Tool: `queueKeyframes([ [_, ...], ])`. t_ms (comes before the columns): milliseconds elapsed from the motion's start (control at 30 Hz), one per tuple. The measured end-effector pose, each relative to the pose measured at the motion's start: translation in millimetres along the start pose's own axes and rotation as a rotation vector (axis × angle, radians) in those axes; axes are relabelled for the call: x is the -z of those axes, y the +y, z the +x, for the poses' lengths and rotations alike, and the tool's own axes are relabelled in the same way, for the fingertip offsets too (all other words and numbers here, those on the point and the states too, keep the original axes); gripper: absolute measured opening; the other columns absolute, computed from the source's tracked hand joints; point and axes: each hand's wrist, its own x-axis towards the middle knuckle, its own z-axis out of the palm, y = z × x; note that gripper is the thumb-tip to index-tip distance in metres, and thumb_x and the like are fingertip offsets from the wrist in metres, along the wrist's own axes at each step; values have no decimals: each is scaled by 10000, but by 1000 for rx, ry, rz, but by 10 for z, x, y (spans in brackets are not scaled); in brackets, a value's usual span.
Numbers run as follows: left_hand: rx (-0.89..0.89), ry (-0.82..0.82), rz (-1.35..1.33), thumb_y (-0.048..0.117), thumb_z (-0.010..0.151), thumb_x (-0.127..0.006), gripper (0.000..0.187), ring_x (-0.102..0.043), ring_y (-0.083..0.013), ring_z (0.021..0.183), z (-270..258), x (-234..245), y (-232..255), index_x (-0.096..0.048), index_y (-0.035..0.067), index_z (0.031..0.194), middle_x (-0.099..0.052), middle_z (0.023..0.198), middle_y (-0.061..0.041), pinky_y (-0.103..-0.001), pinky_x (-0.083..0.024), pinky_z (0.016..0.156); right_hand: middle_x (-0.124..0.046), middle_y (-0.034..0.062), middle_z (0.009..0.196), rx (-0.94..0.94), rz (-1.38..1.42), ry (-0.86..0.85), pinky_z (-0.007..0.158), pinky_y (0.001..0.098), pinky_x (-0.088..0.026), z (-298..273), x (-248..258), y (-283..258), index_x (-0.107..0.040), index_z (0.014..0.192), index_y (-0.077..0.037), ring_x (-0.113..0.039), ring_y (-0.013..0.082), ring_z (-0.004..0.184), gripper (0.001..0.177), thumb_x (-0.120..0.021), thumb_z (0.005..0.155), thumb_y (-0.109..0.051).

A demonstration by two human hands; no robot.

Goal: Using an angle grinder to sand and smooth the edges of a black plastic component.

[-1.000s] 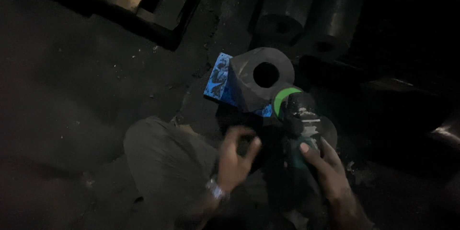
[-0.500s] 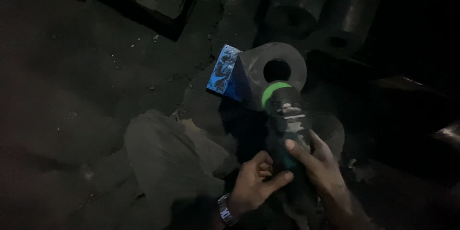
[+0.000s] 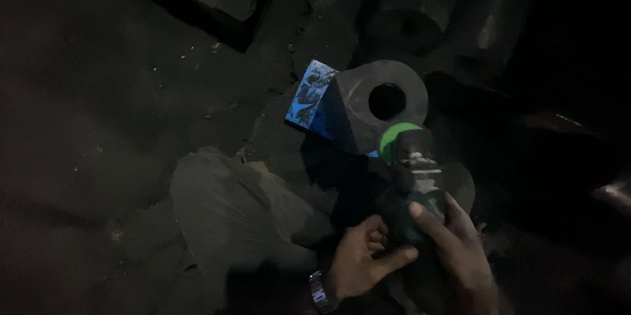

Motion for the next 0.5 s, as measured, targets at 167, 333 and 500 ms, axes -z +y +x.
queueKeyframes([
  [167, 50, 8, -77, 391, 847, -798, 567, -640, -212, 878, -87, 101, 230, -610, 23, 1235, -662, 1002, -165, -381, -528, 809, -723, 159, 1163, 156, 48, -112, 868, 474, -631, 26, -107, -78, -574, 1380, -74, -736, 329, 1044, 764, -753, 750, -468],
  [333, 28, 32, -264, 467, 774, -800, 655, -707, -190, 904, -60, 92, 76, -608, 73, 1261, -722, 1003, -116, -385, -572, 843, -737, 218, 1115, 44, 14, -139, 875, 503, -638, -7, -148, -105, -561, 1383, -76, -749, 367, 1039, 778, -790, 773, -501],
  [500, -14, -50, -127, 509, 874, -827, 634, -627, -178, 810, 33, 69, -292, -642, -36, 1142, -650, 905, -136, -340, -526, 747, -720, 177, 1140, 30, 93, -30, 867, 484, -624, 10, -8, 113, -576, 1379, -77, -733, 325, 1028, 766, -752, 743, -466],
])
